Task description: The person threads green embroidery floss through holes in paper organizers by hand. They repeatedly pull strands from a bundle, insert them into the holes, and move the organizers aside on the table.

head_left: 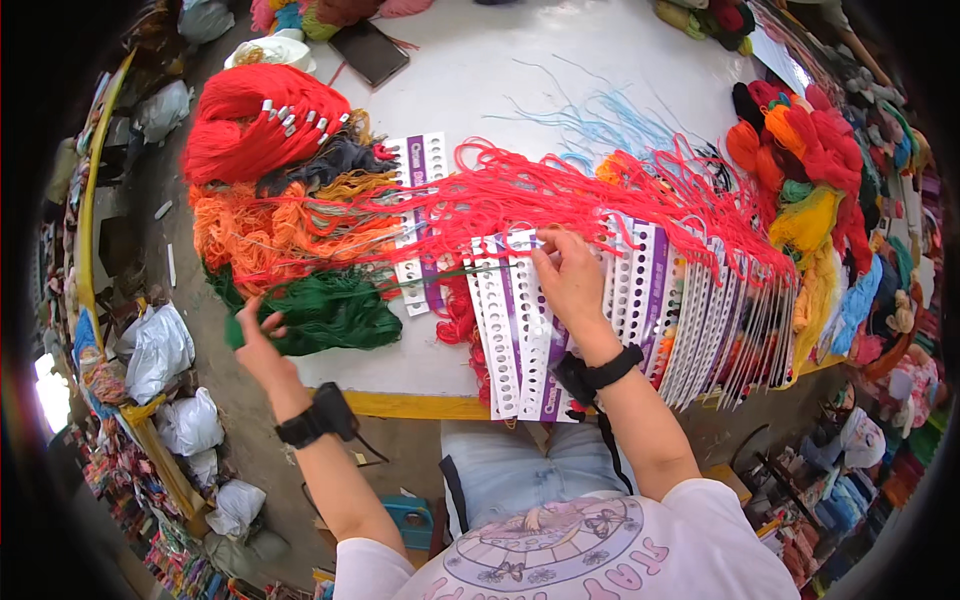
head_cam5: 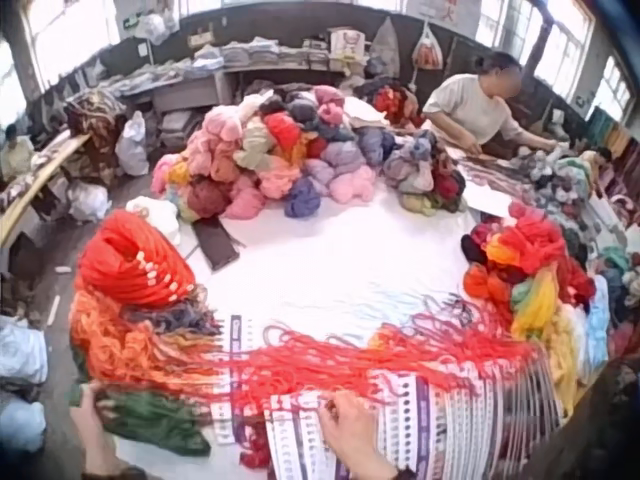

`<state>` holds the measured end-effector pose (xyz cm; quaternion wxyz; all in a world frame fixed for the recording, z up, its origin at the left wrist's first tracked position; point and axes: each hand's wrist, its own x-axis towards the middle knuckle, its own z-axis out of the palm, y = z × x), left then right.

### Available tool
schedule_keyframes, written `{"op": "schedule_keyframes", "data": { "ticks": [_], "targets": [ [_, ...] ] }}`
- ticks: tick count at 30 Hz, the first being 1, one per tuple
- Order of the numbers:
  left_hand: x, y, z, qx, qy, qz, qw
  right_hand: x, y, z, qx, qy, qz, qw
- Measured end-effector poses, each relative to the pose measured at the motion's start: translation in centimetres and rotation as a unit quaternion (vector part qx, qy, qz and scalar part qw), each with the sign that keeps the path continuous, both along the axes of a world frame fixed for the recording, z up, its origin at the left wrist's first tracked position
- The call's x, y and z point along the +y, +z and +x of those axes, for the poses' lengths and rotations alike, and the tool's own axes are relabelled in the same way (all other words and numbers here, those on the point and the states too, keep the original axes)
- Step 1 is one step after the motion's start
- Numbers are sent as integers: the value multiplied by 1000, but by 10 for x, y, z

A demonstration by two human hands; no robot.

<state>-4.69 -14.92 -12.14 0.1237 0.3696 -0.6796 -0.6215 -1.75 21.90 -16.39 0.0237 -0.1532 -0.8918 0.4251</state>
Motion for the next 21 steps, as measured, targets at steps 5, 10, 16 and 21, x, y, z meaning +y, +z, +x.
{"op": "schedule_keyframes", "data": {
  "ticks": [5,10,16,21],
  "targets": [
    [137,25,10,-16,-309,384,870,-32,49,-4,-24,68,-180,981],
    [189,29,9,2,-341,411,846,-37,63,-9,-61,99,-359,926],
    [199,29,10,-14,-306,424,852,-26,70,-6,-141,20,-457,878],
    [205,14,11,31,-348,304,886,-24,67,0,-50,43,-397,915]
  ]
}}
